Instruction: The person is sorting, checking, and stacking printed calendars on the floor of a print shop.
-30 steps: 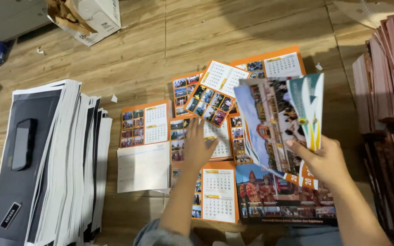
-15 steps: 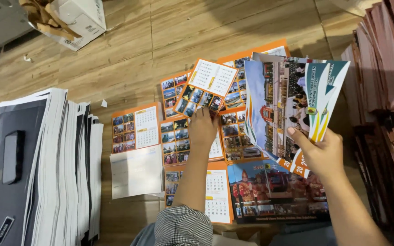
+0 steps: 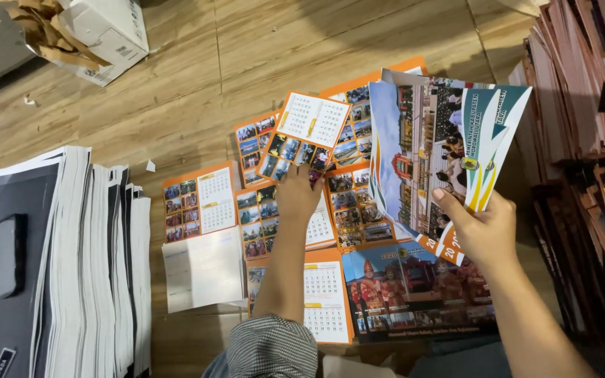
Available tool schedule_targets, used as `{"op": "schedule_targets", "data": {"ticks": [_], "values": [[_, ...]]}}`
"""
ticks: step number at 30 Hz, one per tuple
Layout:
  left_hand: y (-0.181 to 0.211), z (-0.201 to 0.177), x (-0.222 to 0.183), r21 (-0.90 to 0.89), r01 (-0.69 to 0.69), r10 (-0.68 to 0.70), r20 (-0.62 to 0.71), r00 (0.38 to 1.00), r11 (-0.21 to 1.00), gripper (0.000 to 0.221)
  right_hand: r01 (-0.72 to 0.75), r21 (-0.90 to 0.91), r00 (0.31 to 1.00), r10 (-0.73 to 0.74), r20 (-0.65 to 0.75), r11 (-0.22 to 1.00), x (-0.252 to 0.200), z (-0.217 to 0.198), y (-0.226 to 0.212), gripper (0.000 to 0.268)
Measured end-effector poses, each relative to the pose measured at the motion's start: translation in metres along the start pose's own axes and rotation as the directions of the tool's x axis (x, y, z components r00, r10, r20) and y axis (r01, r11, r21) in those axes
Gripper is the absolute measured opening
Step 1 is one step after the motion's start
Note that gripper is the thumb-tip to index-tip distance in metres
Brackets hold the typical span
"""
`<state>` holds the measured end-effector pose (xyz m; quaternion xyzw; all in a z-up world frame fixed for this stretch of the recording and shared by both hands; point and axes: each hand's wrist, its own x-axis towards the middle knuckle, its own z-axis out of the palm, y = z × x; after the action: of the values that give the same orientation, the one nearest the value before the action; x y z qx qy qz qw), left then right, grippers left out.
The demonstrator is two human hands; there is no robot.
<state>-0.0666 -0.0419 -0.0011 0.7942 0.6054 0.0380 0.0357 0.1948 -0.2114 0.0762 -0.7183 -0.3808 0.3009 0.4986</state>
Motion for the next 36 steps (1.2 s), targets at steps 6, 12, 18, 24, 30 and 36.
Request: {"op": "schedule_targets", "data": {"ticks": [6, 12, 18, 24, 30, 36], "values": [[-0.014, -0.025, -0.014, 0.07, -0.238, 0.23, 0.111, 0.967, 0.969, 0.032, 0.046, 0.081, 0.996, -0.039, -0.08, 0.996, -0.002, 0.007, 0.001, 0.023], [-0.019, -0.014, -0.1, 0.21, -0.493, 0.529, -0.175, 0.831, 0.844, 0.022, 0.488, 0.042, 0.865, -0.476, -0.158, 0.872, -0.021, 0.028, -0.02, 0.037], [-0.014, -0.037, -0.167, -0.02, -0.564, 0.515, -0.382, 0.767, 0.826, 0.016, 0.737, -0.252, 0.65, -0.556, 0.518, 0.627, -0.052, 0.086, 0.014, 0.029], [-0.006, -0.074, -0.155, -0.193, -0.441, 0.283, -0.536, 0.796, 0.876, 0.009, 0.679, -0.339, 0.641, -0.301, 0.707, 0.651, -0.059, 0.103, 0.036, 0.042], [-0.007, -0.104, -0.097, -0.507, -0.247, -0.03, -0.477, 0.878, 0.826, 0.019, 0.404, -0.385, 0.806, -0.124, 0.579, 0.83, -0.046, 0.068, -0.007, 0.024], [-0.053, -0.058, -0.022, -0.319, -0.036, -0.064, -0.299, 0.952, 0.947, 0.04, 0.036, -0.107, 0.992, -0.022, 0.125, 0.994, -0.004, 0.038, 0.038, 0.02]]}}
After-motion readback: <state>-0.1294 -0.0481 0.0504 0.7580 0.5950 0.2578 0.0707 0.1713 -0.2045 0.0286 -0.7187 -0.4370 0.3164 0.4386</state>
